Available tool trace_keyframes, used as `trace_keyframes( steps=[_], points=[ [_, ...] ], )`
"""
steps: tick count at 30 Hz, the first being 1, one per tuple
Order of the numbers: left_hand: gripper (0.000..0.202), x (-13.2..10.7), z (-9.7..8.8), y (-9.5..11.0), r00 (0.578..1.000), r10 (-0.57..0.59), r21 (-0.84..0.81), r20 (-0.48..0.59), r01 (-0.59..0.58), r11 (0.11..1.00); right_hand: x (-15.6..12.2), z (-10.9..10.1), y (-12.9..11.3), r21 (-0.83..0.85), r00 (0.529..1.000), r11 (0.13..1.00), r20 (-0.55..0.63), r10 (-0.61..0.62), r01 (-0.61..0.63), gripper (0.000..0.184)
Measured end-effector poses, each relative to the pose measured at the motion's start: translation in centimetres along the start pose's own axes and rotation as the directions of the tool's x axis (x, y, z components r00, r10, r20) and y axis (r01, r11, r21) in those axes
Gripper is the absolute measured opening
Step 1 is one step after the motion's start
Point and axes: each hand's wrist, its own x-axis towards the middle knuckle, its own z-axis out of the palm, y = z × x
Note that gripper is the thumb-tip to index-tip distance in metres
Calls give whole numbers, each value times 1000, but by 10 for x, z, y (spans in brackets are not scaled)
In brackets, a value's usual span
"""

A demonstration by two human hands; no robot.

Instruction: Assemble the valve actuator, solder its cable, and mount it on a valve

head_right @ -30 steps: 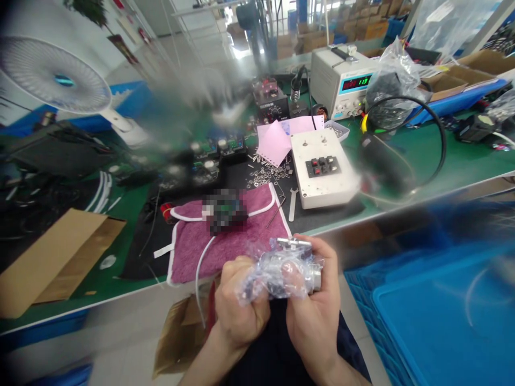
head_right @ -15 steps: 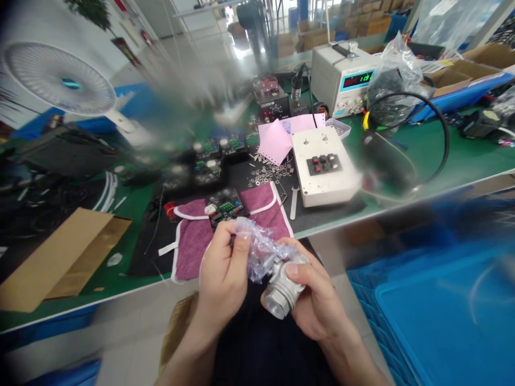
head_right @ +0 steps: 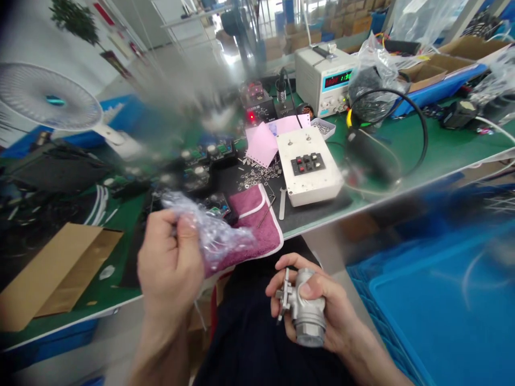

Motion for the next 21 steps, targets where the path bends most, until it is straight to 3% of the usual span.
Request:
trace_keyframes(
  steps=[2,4,5,7,8,9,13,15,17,21],
  points=[
    [14,-19,10,15,965,51,-193,257,-1,981,-7,-11,-9,-49,999,998,-29,38,-39,40],
    [19,-44,30,29,865,81,-348,495,111,931,-18,-25,-17,-101,995,992,-71,75,-82,38],
    [20,-57,43,34,797,102,-412,595,193,891,-27,-33,-20,-121,992,988,-93,84,-95,37],
    [24,-79,75,42,620,109,-465,777,448,764,-48,-50,-23,-148,989,986,-135,62,-82,36],
    [28,-88,94,45,519,91,-434,850,593,678,-60,-59,-23,-156,987,986,-159,30,-55,35],
    [32,-96,114,48,452,94,-402,887,656,639,-71,-68,-22,-162,983,986,-186,-2,-29,35],
    [44,-119,208,67,265,33,-239,964,798,553,-110,-101,-14,-175,941,978,-298,-158,109,37],
    [36,-124,258,82,203,-46,-153,978,852,501,-122,-112,-10,-168,914,970,-338,-226,178,38],
    [36,-124,307,101,166,-132,-91,977,891,445,-131,-120,-8,-156,886,957,-365,-286,245,39],
    [41,-111,391,143,148,-296,-45,944,943,329,-142,-134,-9,-127,831,928,-414,-371,351,42]
  ],
)
